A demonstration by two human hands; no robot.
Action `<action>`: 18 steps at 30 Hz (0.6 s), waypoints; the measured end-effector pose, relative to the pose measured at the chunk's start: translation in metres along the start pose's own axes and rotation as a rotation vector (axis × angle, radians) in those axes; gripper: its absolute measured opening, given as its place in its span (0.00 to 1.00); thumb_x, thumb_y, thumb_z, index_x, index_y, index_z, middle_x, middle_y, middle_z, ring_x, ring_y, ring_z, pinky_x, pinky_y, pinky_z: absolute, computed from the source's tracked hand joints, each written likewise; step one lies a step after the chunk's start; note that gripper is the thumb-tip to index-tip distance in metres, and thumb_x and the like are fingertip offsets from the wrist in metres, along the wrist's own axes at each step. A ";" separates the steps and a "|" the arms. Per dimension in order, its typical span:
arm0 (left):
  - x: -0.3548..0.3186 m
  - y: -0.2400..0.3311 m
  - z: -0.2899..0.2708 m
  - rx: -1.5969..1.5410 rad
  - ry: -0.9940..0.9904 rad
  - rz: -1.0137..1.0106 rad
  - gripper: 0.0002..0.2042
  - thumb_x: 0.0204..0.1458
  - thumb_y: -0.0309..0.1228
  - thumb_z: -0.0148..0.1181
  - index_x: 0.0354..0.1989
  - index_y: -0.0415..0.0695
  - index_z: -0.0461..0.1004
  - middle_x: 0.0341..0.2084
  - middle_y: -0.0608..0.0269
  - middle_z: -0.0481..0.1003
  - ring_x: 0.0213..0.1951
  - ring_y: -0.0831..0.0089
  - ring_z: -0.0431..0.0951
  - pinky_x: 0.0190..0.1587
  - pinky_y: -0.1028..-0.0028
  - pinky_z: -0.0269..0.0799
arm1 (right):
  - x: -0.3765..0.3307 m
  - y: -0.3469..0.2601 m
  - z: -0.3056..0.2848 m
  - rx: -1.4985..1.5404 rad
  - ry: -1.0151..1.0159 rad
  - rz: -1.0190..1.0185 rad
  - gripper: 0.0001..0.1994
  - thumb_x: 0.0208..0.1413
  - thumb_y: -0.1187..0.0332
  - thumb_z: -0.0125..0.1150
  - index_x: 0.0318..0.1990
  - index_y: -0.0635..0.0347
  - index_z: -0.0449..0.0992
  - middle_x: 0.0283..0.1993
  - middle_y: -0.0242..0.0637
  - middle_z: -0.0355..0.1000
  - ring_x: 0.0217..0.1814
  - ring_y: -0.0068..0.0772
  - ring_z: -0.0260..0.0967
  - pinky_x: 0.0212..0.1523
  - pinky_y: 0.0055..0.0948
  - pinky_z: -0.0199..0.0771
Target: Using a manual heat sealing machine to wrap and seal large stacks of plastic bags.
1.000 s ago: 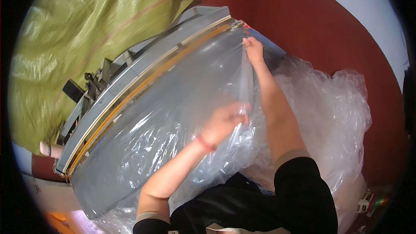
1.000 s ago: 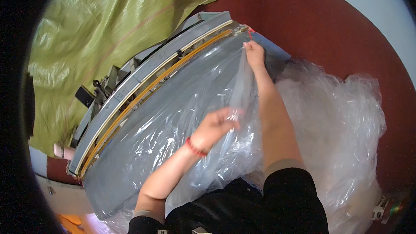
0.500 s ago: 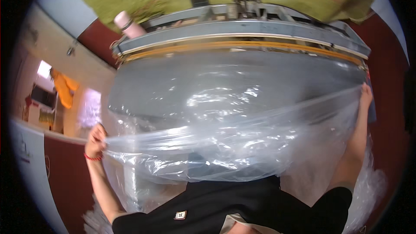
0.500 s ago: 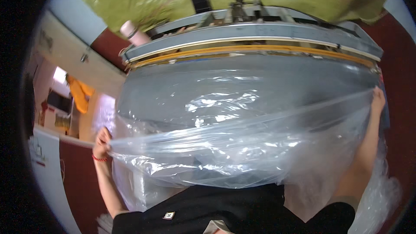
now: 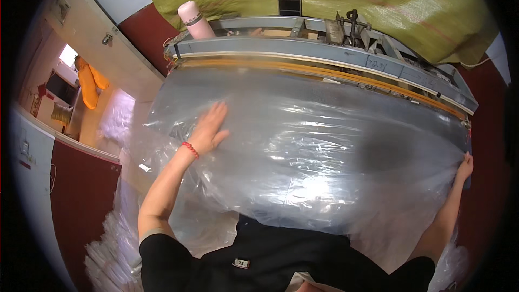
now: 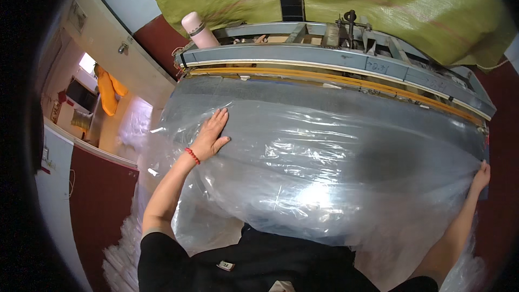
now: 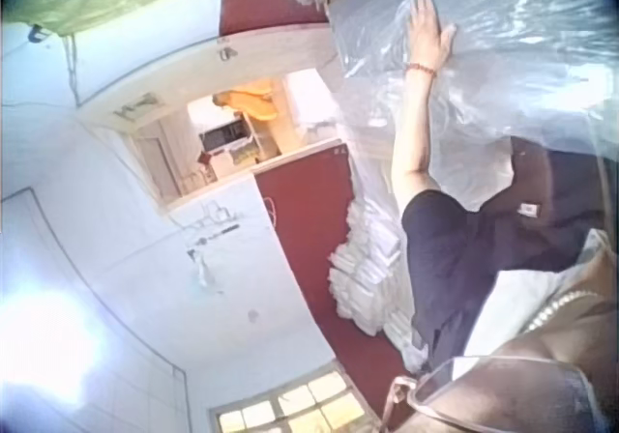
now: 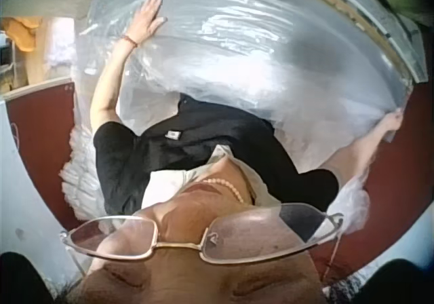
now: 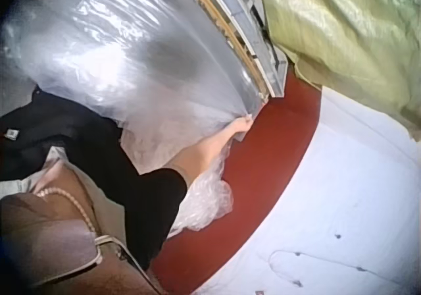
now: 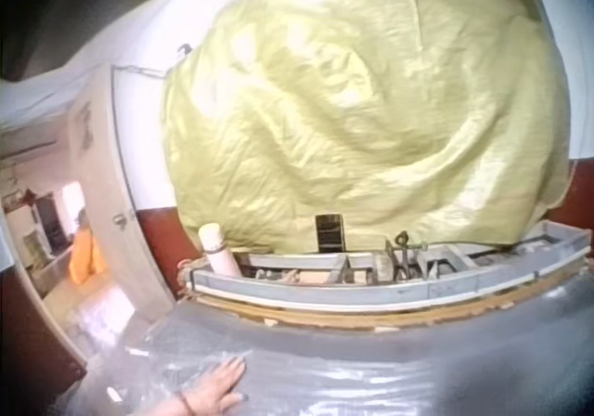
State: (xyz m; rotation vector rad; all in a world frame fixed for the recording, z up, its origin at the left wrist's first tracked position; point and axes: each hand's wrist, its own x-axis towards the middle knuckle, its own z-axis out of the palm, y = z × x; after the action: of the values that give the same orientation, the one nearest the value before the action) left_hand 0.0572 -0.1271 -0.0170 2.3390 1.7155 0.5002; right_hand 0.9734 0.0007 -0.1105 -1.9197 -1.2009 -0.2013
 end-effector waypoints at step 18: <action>0.071 -0.021 0.019 0.220 0.478 -0.229 0.11 0.38 0.32 0.61 0.20 0.37 0.69 0.21 0.57 0.69 0.28 0.59 0.69 0.30 0.68 0.65 | -0.031 -0.069 -0.063 0.637 0.000 0.322 0.14 0.56 0.57 0.46 0.35 0.58 0.71 0.27 0.22 0.63 0.28 0.15 0.57 0.30 0.15 0.57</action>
State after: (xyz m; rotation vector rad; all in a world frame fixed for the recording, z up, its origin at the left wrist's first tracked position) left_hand 0.0649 -0.0526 -0.0310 2.2427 2.3219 0.9282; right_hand 0.9193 -0.0524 -0.0471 -1.5073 -0.8040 0.3195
